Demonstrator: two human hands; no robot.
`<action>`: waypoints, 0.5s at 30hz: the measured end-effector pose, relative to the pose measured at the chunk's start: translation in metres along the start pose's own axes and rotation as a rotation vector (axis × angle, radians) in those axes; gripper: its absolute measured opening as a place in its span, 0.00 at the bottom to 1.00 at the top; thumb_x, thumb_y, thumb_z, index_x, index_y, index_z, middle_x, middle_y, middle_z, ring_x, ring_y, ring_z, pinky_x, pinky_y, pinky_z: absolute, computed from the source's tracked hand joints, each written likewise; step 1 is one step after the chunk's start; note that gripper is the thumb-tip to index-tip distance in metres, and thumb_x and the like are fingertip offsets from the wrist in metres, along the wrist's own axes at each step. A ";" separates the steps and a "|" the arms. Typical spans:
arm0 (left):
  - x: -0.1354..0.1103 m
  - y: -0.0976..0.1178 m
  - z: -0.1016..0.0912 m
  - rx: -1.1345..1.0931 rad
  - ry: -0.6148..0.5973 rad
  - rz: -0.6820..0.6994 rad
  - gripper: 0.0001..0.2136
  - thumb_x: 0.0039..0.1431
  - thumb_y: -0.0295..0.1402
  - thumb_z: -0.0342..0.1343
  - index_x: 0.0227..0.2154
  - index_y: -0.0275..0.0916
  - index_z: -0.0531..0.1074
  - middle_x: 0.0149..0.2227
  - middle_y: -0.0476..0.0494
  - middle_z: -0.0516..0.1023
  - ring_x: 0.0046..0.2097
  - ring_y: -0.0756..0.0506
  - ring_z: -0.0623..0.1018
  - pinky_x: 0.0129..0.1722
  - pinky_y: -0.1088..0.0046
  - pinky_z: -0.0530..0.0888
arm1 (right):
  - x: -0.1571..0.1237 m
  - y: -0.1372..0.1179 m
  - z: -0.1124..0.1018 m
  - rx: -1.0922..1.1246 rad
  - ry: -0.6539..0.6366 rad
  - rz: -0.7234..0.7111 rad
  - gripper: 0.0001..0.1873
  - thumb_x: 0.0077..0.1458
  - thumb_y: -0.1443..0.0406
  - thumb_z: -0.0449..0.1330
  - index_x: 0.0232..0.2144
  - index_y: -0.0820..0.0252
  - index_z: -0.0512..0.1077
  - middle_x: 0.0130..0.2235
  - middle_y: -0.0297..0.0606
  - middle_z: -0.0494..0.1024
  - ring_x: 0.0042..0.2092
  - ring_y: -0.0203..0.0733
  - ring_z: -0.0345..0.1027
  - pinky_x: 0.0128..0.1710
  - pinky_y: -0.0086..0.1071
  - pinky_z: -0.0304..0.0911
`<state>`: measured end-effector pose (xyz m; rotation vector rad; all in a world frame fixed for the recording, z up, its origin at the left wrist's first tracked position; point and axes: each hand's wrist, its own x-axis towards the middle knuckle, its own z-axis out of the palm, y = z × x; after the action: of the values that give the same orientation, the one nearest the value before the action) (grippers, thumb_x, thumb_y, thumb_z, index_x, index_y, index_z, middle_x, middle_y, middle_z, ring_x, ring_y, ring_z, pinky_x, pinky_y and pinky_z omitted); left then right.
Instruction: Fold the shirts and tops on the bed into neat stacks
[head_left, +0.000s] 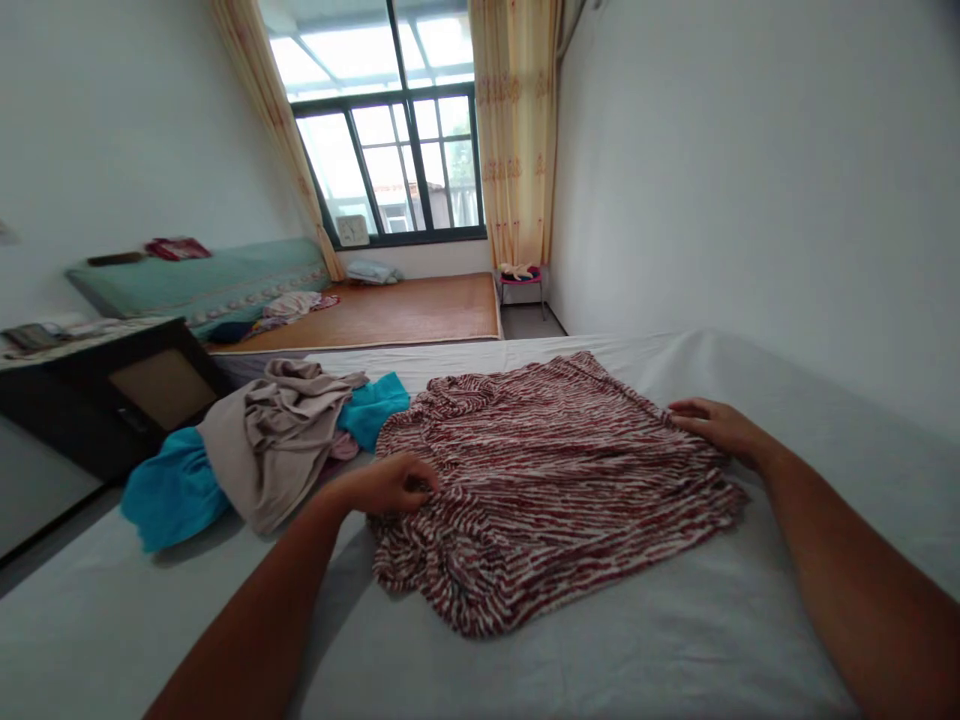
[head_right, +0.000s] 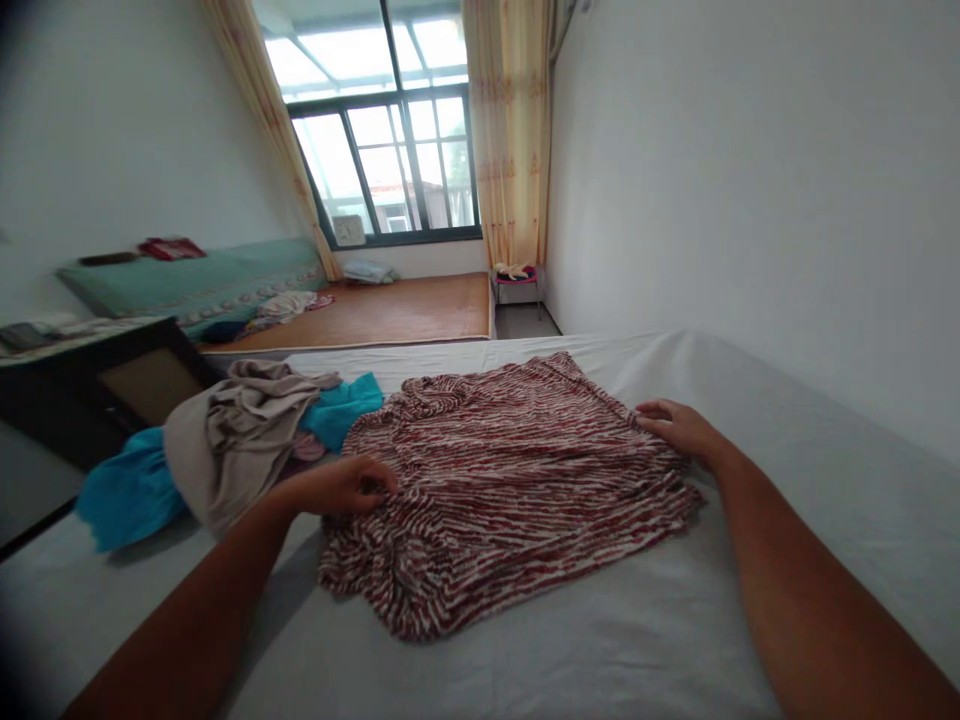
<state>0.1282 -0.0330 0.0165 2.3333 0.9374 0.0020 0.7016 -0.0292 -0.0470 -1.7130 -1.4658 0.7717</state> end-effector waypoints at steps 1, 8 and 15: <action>-0.007 -0.006 -0.005 -0.018 -0.045 -0.016 0.12 0.51 0.31 0.53 0.37 0.36 0.76 0.35 0.48 0.78 0.35 0.49 0.73 0.36 0.79 0.68 | -0.001 0.000 -0.001 0.021 -0.016 0.012 0.25 0.42 0.52 0.65 0.41 0.60 0.74 0.44 0.45 0.79 0.47 0.52 0.73 0.44 0.37 0.68; -0.035 -0.031 -0.012 -0.135 -0.219 -0.112 0.07 0.48 0.31 0.54 0.28 0.34 0.75 0.23 0.51 0.72 0.25 0.52 0.67 0.25 0.81 0.64 | -0.003 0.001 -0.011 0.018 -0.122 0.081 0.23 0.40 0.53 0.67 0.38 0.59 0.75 0.38 0.41 0.81 0.41 0.51 0.74 0.40 0.37 0.68; -0.027 -0.018 -0.016 -0.136 -0.163 -0.101 0.20 0.59 0.47 0.49 0.25 0.34 0.73 0.22 0.49 0.68 0.24 0.52 0.65 0.24 0.79 0.62 | -0.004 -0.005 -0.014 -0.058 0.255 0.116 0.22 0.47 0.49 0.59 0.35 0.61 0.73 0.39 0.46 0.79 0.33 0.42 0.72 0.29 0.32 0.66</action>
<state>0.0933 -0.0310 0.0252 2.1246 0.9419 -0.1591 0.7097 -0.0347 -0.0351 -1.8772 -1.2343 0.5500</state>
